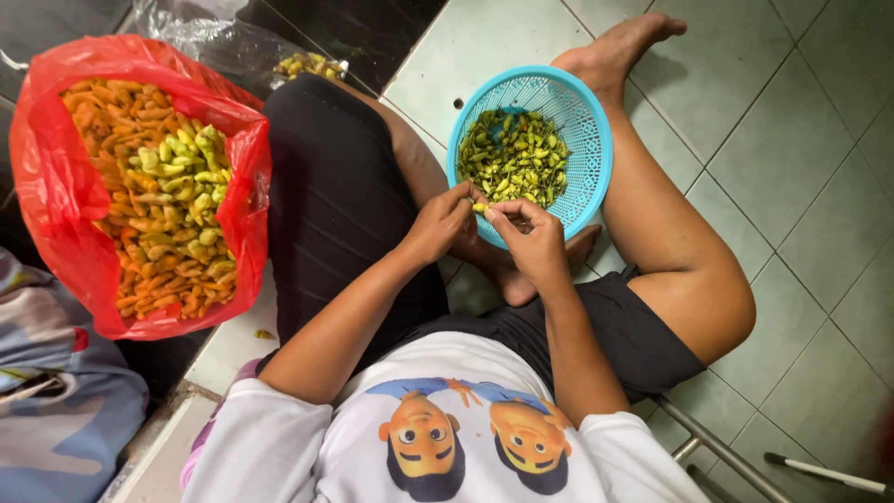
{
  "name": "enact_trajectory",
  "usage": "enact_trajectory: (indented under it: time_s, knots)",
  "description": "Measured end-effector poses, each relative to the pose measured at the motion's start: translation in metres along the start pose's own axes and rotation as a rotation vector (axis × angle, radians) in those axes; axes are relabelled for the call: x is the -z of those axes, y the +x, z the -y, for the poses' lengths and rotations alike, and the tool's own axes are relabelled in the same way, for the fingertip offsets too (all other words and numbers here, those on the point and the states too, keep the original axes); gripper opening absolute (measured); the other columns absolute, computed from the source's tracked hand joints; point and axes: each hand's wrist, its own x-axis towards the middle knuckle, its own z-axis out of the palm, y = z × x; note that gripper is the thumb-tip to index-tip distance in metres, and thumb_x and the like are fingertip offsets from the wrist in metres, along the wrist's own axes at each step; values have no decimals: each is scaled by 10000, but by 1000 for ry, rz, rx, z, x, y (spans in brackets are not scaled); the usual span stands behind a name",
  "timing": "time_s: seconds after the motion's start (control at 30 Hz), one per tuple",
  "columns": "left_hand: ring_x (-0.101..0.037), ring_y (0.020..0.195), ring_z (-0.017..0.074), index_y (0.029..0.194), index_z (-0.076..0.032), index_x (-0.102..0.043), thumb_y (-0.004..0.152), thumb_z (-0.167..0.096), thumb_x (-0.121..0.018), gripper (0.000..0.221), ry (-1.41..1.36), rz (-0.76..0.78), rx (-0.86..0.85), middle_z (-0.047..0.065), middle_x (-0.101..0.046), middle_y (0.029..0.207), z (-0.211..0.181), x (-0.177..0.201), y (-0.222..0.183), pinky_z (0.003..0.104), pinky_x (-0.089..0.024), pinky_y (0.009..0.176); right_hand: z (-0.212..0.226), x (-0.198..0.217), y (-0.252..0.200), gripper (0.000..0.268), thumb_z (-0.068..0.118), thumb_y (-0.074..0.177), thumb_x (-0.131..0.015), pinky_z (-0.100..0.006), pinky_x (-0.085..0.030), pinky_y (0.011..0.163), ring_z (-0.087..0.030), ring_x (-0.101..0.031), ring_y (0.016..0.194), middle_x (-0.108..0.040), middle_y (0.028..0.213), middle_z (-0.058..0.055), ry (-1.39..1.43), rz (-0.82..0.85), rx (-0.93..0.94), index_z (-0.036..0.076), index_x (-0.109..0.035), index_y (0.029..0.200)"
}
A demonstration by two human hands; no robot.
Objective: Removing the green stems from fresh chilis by hand and sorting them into a basket.
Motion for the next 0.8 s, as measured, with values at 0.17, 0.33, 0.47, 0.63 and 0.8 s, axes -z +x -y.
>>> enact_trajectory:
  time_s: [0.17, 0.33, 0.47, 0.63, 0.8]
  knots:
    - [-648, 910, 559, 1236, -162, -520, 991, -269, -419, 286, 377, 70, 98, 341, -676, 856, -27, 0, -10, 630, -482, 854, -1, -3, 2, 142, 247, 888, -849, -259, -602, 724, -133, -752, 799, -783, 842, -36, -185, -33, 4, 165, -816, 999]
    - [-663, 958, 535, 1229, -176, -470, 1002, -324, -347, 298, 498, 125, 170, 308, -686, 935, -33, -1, -17, 621, -495, 906, -9, -6, -1, 133, 246, 904, -830, -294, -607, 754, -197, -756, 835, -783, 861, -64, -250, -30, 68, 154, -808, 997]
    - [-659, 1047, 511, 1309, -213, -498, 1019, -352, -339, 359, 636, 165, 139, 306, -699, 1010, 3, -3, -2, 604, -505, 954, -22, -5, -1, 104, 242, 927, -802, -344, -608, 766, -246, -750, 854, -770, 872, -70, -335, -13, 247, 146, -789, 964]
    - [-641, 1075, 529, 1363, -190, -509, 1035, -320, -364, 381, 620, 104, 79, 351, -684, 1029, 2, -5, -5, 617, -490, 980, -20, -3, -1, 98, 214, 967, -744, -385, -591, 794, -279, -742, 902, -767, 913, -89, -309, 12, 410, 122, -764, 993]
    - [-634, 921, 469, 1106, -108, -504, 1040, -378, -335, 324, 590, 76, -44, 283, -659, 995, 2, -3, -7, 512, -429, 760, 70, 28, -15, 143, 177, 946, -684, -278, -556, 814, -146, -710, 948, -761, 1019, -25, -257, 72, 384, 104, -778, 1026]
